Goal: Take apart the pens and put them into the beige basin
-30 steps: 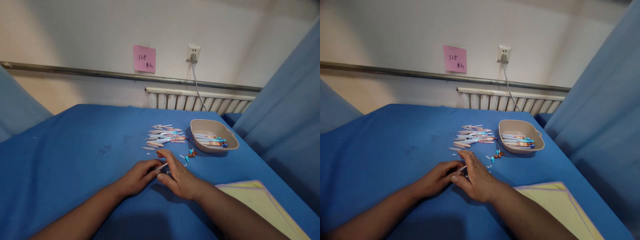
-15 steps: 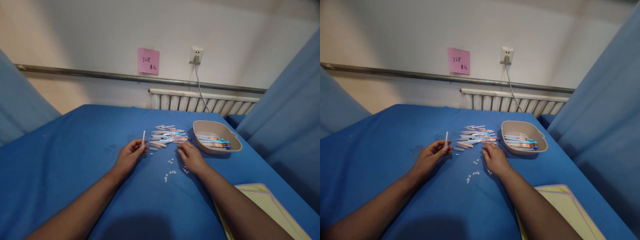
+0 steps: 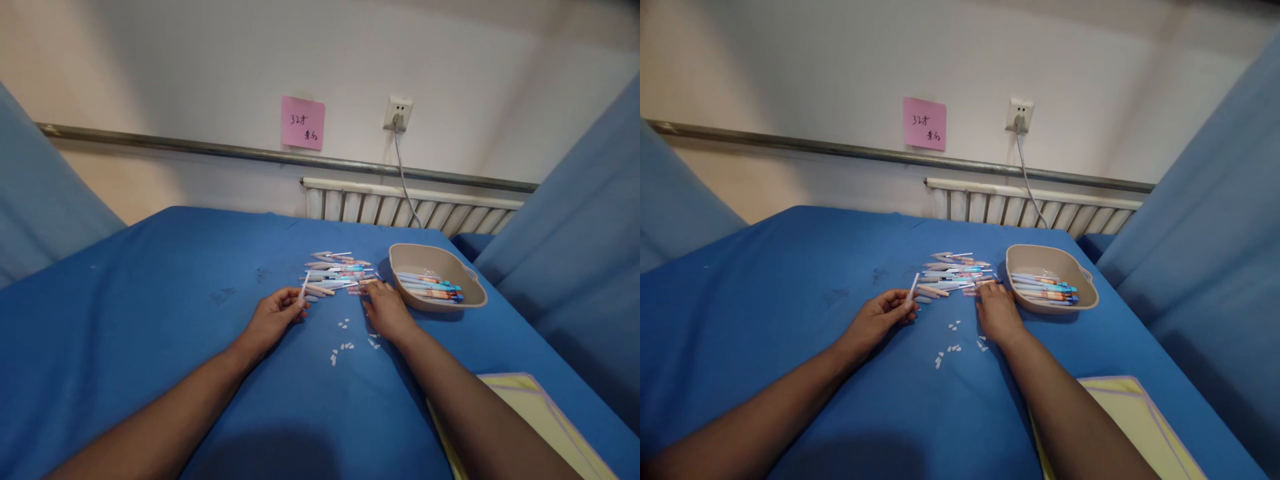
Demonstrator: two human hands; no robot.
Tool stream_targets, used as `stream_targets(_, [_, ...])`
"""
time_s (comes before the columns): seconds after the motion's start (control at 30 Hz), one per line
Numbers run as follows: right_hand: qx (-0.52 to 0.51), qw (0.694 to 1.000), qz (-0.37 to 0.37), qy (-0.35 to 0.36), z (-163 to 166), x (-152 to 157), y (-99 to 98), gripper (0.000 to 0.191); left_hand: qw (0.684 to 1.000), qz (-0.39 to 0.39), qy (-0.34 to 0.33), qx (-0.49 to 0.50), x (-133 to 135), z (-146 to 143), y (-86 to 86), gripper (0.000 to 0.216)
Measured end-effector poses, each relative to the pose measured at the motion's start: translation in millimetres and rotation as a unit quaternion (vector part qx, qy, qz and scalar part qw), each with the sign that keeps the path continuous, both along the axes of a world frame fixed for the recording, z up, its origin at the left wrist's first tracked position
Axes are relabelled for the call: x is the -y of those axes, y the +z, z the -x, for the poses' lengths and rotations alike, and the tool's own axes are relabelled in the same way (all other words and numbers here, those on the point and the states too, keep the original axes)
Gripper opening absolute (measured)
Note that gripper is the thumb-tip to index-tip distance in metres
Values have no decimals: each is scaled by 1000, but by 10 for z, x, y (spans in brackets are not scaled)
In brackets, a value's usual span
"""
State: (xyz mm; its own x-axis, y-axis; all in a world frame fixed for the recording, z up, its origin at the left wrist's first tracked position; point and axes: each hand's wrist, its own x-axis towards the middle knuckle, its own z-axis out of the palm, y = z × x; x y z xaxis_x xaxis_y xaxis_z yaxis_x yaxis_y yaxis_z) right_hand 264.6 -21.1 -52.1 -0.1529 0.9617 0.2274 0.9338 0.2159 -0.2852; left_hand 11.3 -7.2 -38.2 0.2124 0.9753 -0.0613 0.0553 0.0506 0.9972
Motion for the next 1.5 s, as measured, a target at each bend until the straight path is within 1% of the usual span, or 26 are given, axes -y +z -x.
stream_targets(0.13, [20,1000,13,-5,-2,15,16,22,999,-15,-36,-29,1,3,-24,39])
stream_targets(0.23, [22,1000,19,-2,-5,8,-8,19,997,16,-73,-26,24,4,7,36])
stream_targets(0.37, [12,1000,23,14,3,16,-34,20,989,86,-109,47,60,22,80,37])
stream_targets(0.5, [-2,999,29,24,17,38,-27,21,980,126,-113,103,70,47,110,35])
stream_targets(0.6, [-48,998,24,23,27,48,-27,21,980,128,-111,106,61,57,101,33])
stream_targets(0.67, [-122,992,13,26,38,53,-31,20,982,120,-111,93,53,58,89,33])
stream_targets(0.73, [-227,973,15,33,55,61,-32,20,986,109,-110,69,53,52,78,33])
stream_targets(0.8, [-338,939,31,44,79,70,-19,22,989,92,-112,38,64,37,75,34])
stream_targets(0.87, [-428,901,48,52,102,80,12,27,991,70,-112,7,84,15,79,34])
stream_targets(0.97, [-505,860,60,47,121,97,76,34,992,38,-112,-33,115,-13,91,34])
stream_targets(1.03, [-525,848,61,37,119,108,108,36,991,21,-115,-58,123,-19,95,33])
stream_targets(1.1, [-522,850,54,34,115,117,119,35,989,0,-123,-83,122,-13,94,32])
stream_targets(1.3, [-455,888,27,59,126,133,65,25,975,-85,-144,-144,119,16,103,28])
stream_targets(1.4, [-437,896,21,75,120,132,42,21,968,-110,-146,-173,131,22,117,27])
stream_targets(1.5, [-413,907,22,84,91,126,33,21,962,-127,-146,-194,143,28,135,27])
